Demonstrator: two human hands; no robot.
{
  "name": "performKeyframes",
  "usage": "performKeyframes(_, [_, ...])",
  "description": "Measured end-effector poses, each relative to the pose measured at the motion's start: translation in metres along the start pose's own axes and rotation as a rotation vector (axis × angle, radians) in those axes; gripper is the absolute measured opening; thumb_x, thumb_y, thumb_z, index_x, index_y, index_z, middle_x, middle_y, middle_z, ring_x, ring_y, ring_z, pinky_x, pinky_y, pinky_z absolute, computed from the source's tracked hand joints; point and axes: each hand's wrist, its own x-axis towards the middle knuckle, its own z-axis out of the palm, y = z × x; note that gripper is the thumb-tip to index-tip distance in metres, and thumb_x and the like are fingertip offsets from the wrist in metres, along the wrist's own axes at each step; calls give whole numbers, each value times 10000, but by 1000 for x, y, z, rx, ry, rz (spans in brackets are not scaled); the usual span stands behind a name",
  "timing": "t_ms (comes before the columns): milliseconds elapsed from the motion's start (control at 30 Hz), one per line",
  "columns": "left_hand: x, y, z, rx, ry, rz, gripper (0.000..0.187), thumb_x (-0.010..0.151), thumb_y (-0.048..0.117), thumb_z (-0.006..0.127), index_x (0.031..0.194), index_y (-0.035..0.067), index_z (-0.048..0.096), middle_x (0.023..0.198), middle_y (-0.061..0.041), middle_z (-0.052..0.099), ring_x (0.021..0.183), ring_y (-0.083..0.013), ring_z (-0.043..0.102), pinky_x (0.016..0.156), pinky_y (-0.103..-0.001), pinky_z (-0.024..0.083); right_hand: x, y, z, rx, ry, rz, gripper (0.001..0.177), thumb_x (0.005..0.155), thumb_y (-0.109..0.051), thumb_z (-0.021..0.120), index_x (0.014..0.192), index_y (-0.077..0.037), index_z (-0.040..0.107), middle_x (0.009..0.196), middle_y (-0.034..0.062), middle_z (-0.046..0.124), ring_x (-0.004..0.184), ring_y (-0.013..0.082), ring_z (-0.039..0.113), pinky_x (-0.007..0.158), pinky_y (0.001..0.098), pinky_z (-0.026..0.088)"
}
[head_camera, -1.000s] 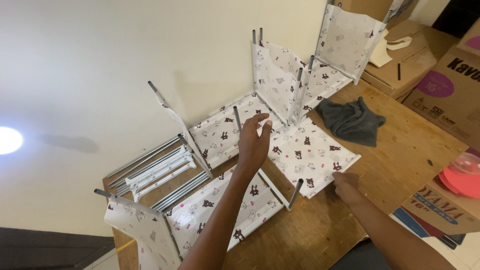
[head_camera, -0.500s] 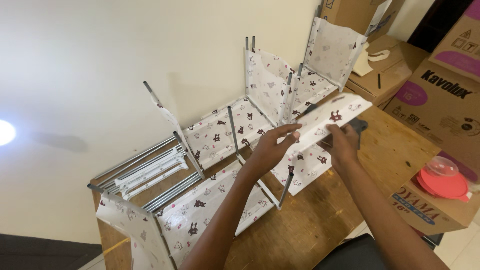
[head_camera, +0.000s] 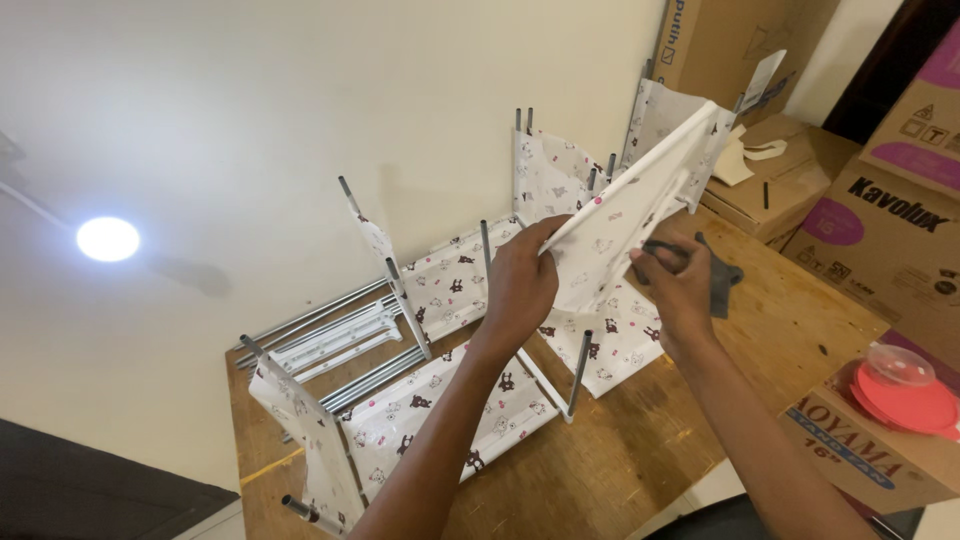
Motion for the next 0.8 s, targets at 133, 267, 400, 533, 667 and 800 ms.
performKeyframes(133, [3,-5,-24,-141,-33,-114,457,901,-88,467,1273,80,673,946,-150,733,801,-259,691,754,-361,541,16,45,-3,63,-81,363,720,856,-286,768,1452,-205,372,1335,8,494,1222,227,467,1047,549,361])
performKeyframes(267, [16,-21,-37,-145,-6,-303,403,932,-42,507,1280,64,680,870,-127,720,738,-185,622,697,-337,513,37,67,-8,318,-327,485,527,864,-236,734,1292,-156,437,1249,39,587,1148,244,565,952,542,429])
performKeyframes(400, [30,-48,-47,-160,121,-321,330,926,-23,547,1222,28,684,924,-117,754,818,-178,684,760,-323,533,35,57,-8,179,-340,458,371,920,-132,720,1243,-14,582,1174,119,675,1020,221,657,893,465,577])
performKeyframes(533, [43,-80,-58,-54,115,-272,256,861,43,645,1116,21,671,990,-104,770,878,-197,751,774,-341,567,25,16,-8,195,-272,231,321,940,-117,664,1241,-14,629,1127,109,716,972,183,692,863,387,599])
performKeyframes(667, [55,-110,-60,133,-12,-448,304,796,172,794,1064,56,710,901,-98,776,753,-204,756,700,-363,582,19,-26,1,233,-253,-29,348,932,-72,616,1278,-39,597,1154,77,713,990,152,695,881,336,591])
performKeyframes(800, [71,-137,-52,191,-50,-539,326,775,258,877,957,15,758,833,-89,781,708,-206,743,674,-358,582,18,-52,9,-24,-226,-223,308,993,-60,610,1292,10,621,1136,98,718,980,127,661,866,295,540])
